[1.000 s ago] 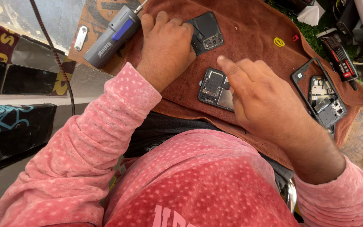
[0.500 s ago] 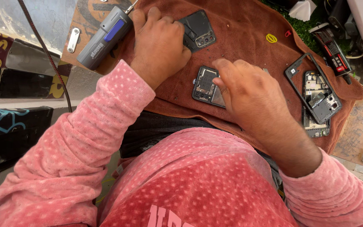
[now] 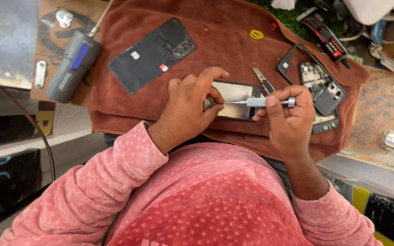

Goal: The person disassembles a smartphone using a screwdriver and utility knife, removes the back cover, and applies adhesive to the frame. They then place a screen protector on the back cover and wipe it with a tissue.

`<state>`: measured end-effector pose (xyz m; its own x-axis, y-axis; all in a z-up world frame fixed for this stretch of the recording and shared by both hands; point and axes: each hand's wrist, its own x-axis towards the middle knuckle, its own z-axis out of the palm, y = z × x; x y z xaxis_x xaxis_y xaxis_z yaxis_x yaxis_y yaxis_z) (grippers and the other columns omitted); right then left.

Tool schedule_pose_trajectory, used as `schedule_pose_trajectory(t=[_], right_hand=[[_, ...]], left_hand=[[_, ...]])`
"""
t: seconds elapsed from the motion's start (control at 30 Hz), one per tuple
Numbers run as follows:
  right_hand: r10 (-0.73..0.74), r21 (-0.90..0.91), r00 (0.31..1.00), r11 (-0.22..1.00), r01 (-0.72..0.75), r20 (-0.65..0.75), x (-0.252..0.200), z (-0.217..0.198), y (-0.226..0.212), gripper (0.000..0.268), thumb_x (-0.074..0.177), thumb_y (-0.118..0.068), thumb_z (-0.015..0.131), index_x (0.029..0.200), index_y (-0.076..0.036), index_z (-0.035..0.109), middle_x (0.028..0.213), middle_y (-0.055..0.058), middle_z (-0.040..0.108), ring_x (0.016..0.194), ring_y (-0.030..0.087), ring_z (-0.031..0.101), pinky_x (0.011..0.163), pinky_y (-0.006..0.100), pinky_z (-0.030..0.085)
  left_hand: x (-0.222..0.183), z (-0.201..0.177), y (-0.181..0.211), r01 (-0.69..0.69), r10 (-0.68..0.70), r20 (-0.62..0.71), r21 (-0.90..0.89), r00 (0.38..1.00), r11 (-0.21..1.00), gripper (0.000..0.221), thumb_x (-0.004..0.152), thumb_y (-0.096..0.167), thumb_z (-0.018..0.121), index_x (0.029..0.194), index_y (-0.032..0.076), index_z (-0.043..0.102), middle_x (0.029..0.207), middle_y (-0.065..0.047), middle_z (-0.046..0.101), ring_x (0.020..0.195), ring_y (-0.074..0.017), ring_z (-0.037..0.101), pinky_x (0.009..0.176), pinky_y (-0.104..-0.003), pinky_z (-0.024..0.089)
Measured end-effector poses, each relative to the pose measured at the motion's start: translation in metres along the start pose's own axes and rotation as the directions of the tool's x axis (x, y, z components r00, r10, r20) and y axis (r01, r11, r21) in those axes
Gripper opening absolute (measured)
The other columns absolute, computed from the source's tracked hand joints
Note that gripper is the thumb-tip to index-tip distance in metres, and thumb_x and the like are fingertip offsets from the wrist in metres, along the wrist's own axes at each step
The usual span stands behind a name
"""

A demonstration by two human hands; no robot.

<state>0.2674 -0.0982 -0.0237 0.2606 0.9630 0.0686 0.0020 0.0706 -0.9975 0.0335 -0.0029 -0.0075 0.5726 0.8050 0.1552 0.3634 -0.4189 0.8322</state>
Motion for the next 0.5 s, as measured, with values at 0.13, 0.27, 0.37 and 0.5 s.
schedule_pose_trajectory(t=[0.13, 0.27, 0.37, 0.5], right_hand=[[-0.028, -0.012, 1.000, 1.000, 0.027, -0.004, -0.017, -0.011, 0.001, 0.015, 0.112, -0.003, 0.058, 0.116, -0.003, 0.043, 0.103, 0.010, 0.061, 0.085, 0.011, 0.064, 0.078, 0.029, 0.061], [-0.022, -0.054, 1.000, 0.998, 0.022, 0.000, -0.022, -0.020, -0.004, 0.017, 0.110, -0.001, 0.058, 0.114, -0.003, 0.042, 0.105, 0.011, 0.062, 0.087, 0.010, 0.065, 0.080, 0.027, 0.061], [-0.042, -0.117, 0.998, 0.992, 0.048, 0.051, -0.025, -0.025, -0.010, 0.019, 0.108, 0.000, 0.058, 0.113, -0.002, 0.040, 0.111, 0.013, 0.062, 0.095, 0.011, 0.067, 0.084, 0.026, 0.062], [-0.093, -0.352, 0.987, 0.927, 0.133, 0.127, -0.031, -0.032, -0.020, 0.020, 0.105, 0.002, 0.063, 0.109, -0.001, 0.043, 0.113, 0.016, 0.066, 0.095, 0.009, 0.063, 0.076, 0.022, 0.056]], left_hand=[[0.006, 0.017, 0.010, -0.064, 0.061, 0.057, 0.047, 0.997, 0.997, 0.066, 0.083, 0.012, 0.079, 0.141, 0.020, 0.048, 0.089, 0.012, 0.075, 0.095, -0.0178, 0.061, 0.094, -0.046, 0.032], [0.009, 0.028, 0.017, -0.107, 0.102, 0.067, 0.075, 0.993, 0.991, 0.064, 0.083, 0.012, 0.078, 0.140, 0.019, 0.049, 0.090, 0.012, 0.075, 0.096, -0.0182, 0.061, 0.093, -0.046, 0.032], [0.011, 0.033, 0.021, -0.132, 0.125, 0.091, 0.080, 0.988, 0.988, 0.061, 0.083, 0.011, 0.077, 0.137, 0.019, 0.050, 0.089, 0.011, 0.074, 0.096, -0.0181, 0.062, 0.091, -0.046, 0.034], [0.013, 0.038, 0.027, -0.174, 0.154, 0.152, 0.124, 0.976, 0.977, 0.056, 0.084, 0.010, 0.076, 0.133, 0.020, 0.053, 0.082, 0.011, 0.072, 0.090, -0.0176, 0.063, 0.087, -0.044, 0.036]])
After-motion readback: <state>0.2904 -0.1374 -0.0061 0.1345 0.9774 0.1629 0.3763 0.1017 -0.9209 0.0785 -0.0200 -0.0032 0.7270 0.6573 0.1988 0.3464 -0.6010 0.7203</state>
